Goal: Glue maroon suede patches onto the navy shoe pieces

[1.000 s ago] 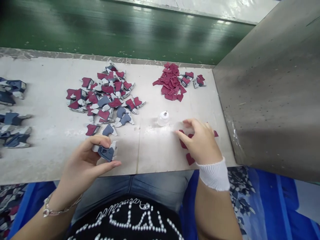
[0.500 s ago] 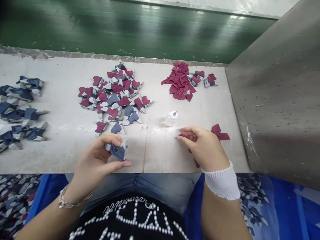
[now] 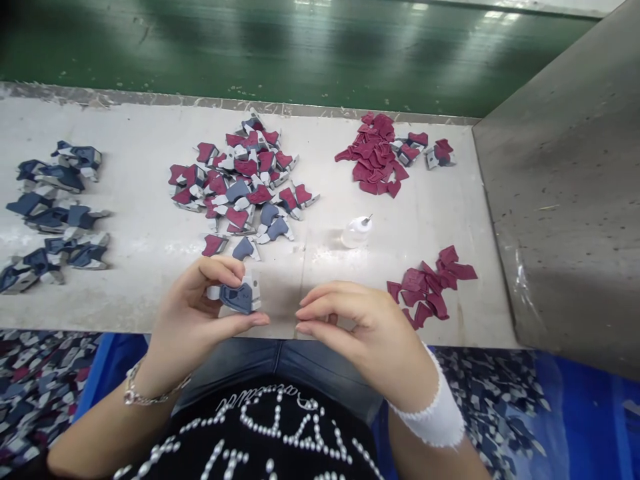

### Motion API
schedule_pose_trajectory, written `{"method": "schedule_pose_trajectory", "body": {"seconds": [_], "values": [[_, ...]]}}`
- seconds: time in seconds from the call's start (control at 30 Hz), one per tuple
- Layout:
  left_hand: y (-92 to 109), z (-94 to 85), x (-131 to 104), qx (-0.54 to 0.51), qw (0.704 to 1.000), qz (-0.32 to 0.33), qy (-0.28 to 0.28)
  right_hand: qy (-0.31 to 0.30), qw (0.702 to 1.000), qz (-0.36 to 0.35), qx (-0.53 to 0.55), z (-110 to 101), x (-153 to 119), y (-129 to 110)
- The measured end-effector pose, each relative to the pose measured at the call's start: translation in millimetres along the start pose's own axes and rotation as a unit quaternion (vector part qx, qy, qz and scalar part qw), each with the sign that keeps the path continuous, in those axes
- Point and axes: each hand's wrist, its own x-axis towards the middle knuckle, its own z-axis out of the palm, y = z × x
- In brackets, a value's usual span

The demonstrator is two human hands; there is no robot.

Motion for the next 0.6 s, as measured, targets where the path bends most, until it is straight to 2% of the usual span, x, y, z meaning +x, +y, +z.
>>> {"method": "schedule_pose_trajectory", "body": {"seconds": [0.1, 0.23, 0.47, 0.6], "values": [[0, -0.5, -2, -0.003, 1.000, -0.002, -0.005, -0.009, 1.000, 0.018, 0.019, 3, 0, -1], [0, -0.5, -3, 0.001, 1.000, -0.005, -0.014, 0.026, 0.997, 0.047, 0.059, 7, 1, 2], [2, -2.2, -2, -0.015, 1.000, 0.018, -0.001, 0.109, 0.985, 0.070, -0.116, 15, 15, 12], [5, -3.2, -4, -0.042, 0.999, 0.011, -0.001, 0.074, 0.978, 0.095, -0.170, 32, 24, 21]]}}
